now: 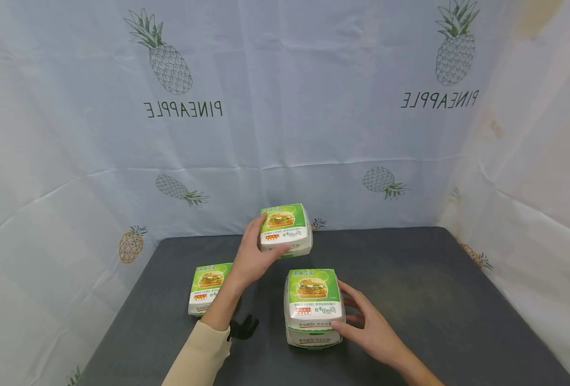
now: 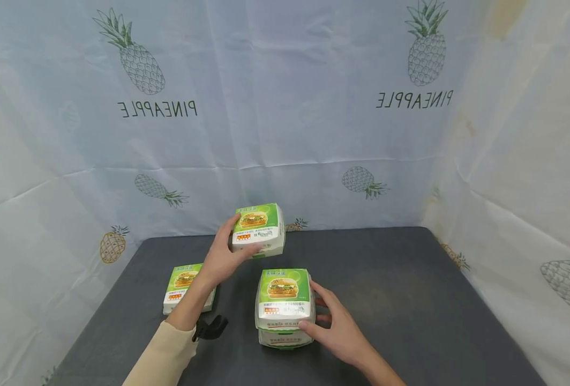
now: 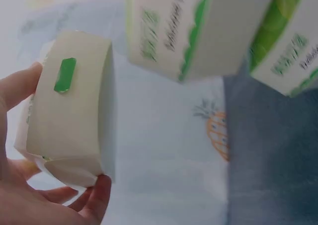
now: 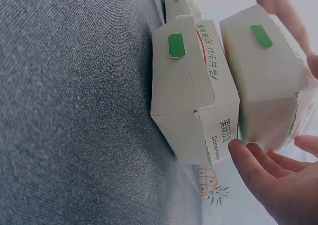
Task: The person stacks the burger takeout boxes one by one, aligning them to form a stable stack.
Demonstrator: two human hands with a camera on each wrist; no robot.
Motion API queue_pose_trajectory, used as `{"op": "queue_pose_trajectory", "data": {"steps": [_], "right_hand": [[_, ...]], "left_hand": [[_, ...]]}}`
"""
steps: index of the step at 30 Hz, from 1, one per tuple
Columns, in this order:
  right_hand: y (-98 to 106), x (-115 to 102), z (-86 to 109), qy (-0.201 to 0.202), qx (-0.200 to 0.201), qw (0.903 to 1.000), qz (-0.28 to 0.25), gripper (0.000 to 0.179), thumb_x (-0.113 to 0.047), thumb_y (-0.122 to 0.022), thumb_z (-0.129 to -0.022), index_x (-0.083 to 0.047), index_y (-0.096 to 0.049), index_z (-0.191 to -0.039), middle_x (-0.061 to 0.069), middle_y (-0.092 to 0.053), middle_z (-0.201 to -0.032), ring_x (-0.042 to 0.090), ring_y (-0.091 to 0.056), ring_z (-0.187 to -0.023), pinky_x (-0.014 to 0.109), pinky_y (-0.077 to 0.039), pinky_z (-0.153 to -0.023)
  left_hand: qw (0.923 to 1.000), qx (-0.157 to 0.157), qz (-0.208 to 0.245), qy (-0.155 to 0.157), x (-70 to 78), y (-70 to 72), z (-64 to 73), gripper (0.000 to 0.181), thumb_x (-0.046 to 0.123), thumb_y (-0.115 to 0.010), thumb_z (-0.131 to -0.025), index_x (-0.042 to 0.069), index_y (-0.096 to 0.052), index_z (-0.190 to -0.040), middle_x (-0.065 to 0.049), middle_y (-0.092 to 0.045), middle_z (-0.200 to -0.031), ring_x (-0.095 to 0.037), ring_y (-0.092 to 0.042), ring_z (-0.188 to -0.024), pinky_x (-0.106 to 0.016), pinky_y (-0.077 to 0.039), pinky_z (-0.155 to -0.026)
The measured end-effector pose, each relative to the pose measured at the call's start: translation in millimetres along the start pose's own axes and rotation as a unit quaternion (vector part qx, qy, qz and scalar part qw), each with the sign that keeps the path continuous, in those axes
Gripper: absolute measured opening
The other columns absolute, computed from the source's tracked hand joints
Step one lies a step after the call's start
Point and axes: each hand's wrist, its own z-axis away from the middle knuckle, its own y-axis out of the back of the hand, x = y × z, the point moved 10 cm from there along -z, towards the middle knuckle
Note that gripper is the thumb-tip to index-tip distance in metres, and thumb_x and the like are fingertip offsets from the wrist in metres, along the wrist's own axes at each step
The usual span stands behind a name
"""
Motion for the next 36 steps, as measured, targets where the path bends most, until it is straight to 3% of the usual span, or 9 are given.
{"op": "queue_pose_trajectory", "data": {"steps": [5,12,21,36], "right_hand": [[0.6,2.1,0.1,-0.007,0.009,0.9999,-0.003,0.077,-0.022,-0.074,-0.096,-0.019,-0.03,-0.16,0.014,-0.029,-0.16,0.041,-0.041,-0.138,0.033,-0.052,-0.095],[0.8,3.4,0.0,-0.003,0.01,0.9998,-0.017,0.075,-0.02,-0.072,-0.097,-0.019,-0.031,-0.159,0.013,-0.029,-0.161,0.041,-0.04,-0.139,0.033,-0.053,-0.095],[0.9,4.8,0.0,-0.009,0.007,0.9996,-0.026,0.074,-0.019,-0.071,-0.097,-0.018,-0.03,-0.159,0.014,-0.029,-0.161,0.042,-0.04,-0.139,0.032,-0.053,-0.095],[4.5,-2.7,1.6,-0.002,0.006,0.9999,-0.009,0.072,-0.019,-0.071,-0.098,-0.015,-0.032,-0.158,0.015,-0.031,-0.16,0.042,-0.043,-0.137,0.033,-0.052,-0.096]], "left_hand": [[0.9998,-0.006,-0.011,-0.014,17.3,-0.9,11.8,0.096,0.039,-0.08,-0.088,0.02,-0.023,-0.163,-0.01,-0.02,-0.164,-0.026,-0.052,-0.117,-0.045,-0.048,-0.095],[0.9998,-0.02,0.001,-0.007,31.0,-5.2,27.3,0.094,0.039,-0.081,-0.087,0.021,-0.027,-0.162,-0.006,-0.024,-0.162,-0.025,-0.052,-0.117,-0.045,-0.048,-0.094],[0.9995,-0.03,-0.006,0.008,29.4,-11.9,43.3,0.093,0.044,-0.081,-0.086,0.026,-0.029,-0.161,-0.002,-0.024,-0.164,-0.027,-0.041,-0.134,-0.051,-0.042,-0.101],[0.9986,-0.051,0.014,0.009,35.3,-27.1,65.3,0.09,0.044,-0.081,-0.086,0.026,-0.033,-0.159,-0.001,-0.026,-0.162,-0.026,-0.038,-0.135,-0.05,-0.043,-0.097]]}}
